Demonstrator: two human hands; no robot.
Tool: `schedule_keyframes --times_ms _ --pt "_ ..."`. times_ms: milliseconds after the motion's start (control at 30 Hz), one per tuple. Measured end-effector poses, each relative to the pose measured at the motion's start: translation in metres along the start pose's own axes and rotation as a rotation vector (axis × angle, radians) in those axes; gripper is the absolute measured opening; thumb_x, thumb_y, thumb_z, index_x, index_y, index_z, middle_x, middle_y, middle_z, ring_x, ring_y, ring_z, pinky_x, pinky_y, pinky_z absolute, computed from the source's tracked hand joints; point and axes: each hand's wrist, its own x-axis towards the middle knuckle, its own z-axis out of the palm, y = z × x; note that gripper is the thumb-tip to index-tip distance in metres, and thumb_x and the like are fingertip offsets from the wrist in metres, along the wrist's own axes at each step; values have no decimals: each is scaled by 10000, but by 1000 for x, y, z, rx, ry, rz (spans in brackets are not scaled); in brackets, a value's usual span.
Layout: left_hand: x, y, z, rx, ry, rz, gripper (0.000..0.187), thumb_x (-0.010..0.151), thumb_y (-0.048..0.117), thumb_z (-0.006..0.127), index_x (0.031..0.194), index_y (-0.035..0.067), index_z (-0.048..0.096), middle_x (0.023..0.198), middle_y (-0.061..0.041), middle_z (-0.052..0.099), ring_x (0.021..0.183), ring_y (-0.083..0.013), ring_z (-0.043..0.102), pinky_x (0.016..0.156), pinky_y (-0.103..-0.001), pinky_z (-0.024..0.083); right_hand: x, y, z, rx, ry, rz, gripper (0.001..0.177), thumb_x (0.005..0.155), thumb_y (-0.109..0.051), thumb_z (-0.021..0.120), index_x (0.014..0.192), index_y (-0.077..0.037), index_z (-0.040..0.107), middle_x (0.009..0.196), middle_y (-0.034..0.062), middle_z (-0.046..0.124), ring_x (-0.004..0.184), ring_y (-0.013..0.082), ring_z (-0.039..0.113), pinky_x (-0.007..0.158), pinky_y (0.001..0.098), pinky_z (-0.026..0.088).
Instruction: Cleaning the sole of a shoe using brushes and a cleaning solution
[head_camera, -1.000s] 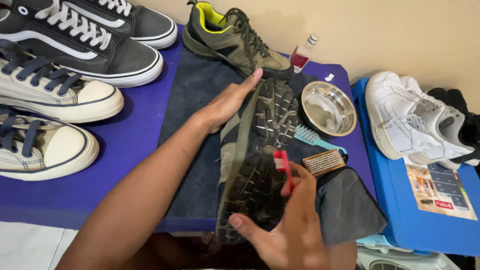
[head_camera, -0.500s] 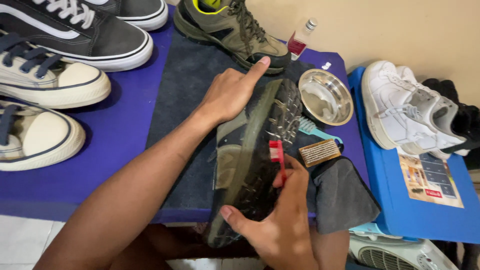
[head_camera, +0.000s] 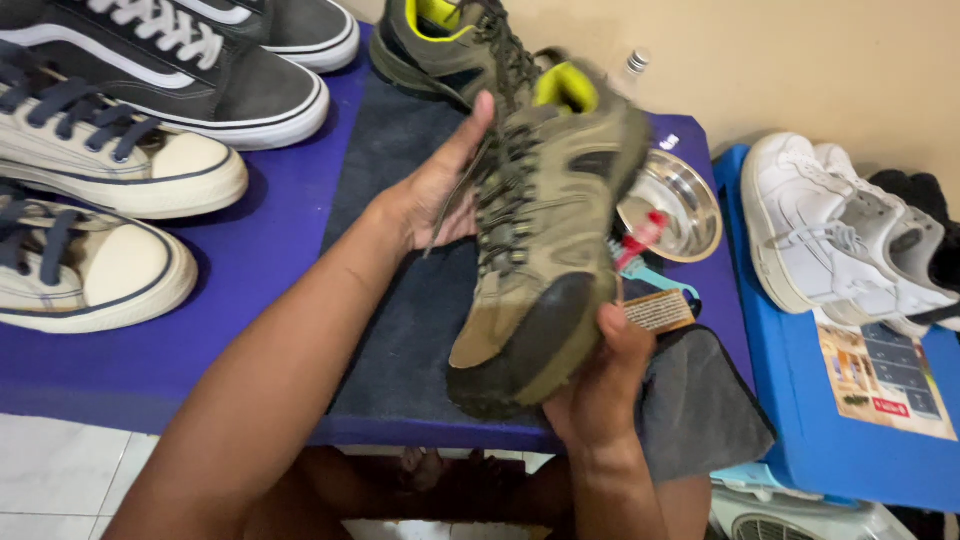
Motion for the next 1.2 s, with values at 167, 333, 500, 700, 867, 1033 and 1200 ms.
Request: schedule_keyframes --times_ms 167,333,500,700,867,1033,1200 --pt "12 2 -25 111 56 169 484 880 505 753 1184 153 620 1122 -48 700 1006 -174 714 931 -362 579 4 7 -37 -539 168 36 245 1016 -124 659 1049 -228 439 969 -5 581 791 85 544 633 248 458" --pt "-5 13 19 547 267 186 989 689 594 738 1553 156 544 1342 -64 746 1197 -139 716 1021 -277 559 -5 -22 -31 -930 274 21 305 1063 -71 663 1009 -183 384 1179 169 730 1412 135 683 541 243 576" --pt "-13 15 27 904 350 142 1092 655 750 661 1615 270 462 1290 -28 691 1152 -104 650 1005 -241 472 -10 -24 -35 -830 203 68 347 1028 -16 632 981 -193 337 1301 238 793 1071 188 788 660 403 739" --pt "-10 15 20 1016 578 159 833 807 813 347 1387 272 602 1026 -161 800 695 -291 815 485 -398 674 -14 -32 -51 -952 221 244 371 979 -193 742 1000 -168 373 1211 204 803 1011 202 810 534 407 738" --pt "-3 13 -7 1496 693 247 743 901 857 410 1210 295 786 1024 -142 817 1085 -432 735 840 -579 502 -19 -55 -32 -1261 288 228 386 991 -194 775 965 -138 394 998 123 845 566 183 657 385 335 572" --pt "-2 12 -10 1643 748 413 708 926 836 524 1219 257 808 926 -94 819 1017 -437 748 798 -620 513 -26 -37 -59 -1179 169 254 415 961 -130 832 979 -163 418 926 84 830 477 115 456 362 292 376" --pt "-8 5 1 1602 241 1012 584 1089 587 619 1224 72 859 1053 -63 720 1032 -271 652 888 -465 430 -27 -25 -82 -1189 108 131 351 989 -188 821 1013 -154 472 937 14 721 640 61 404 585 252 379"
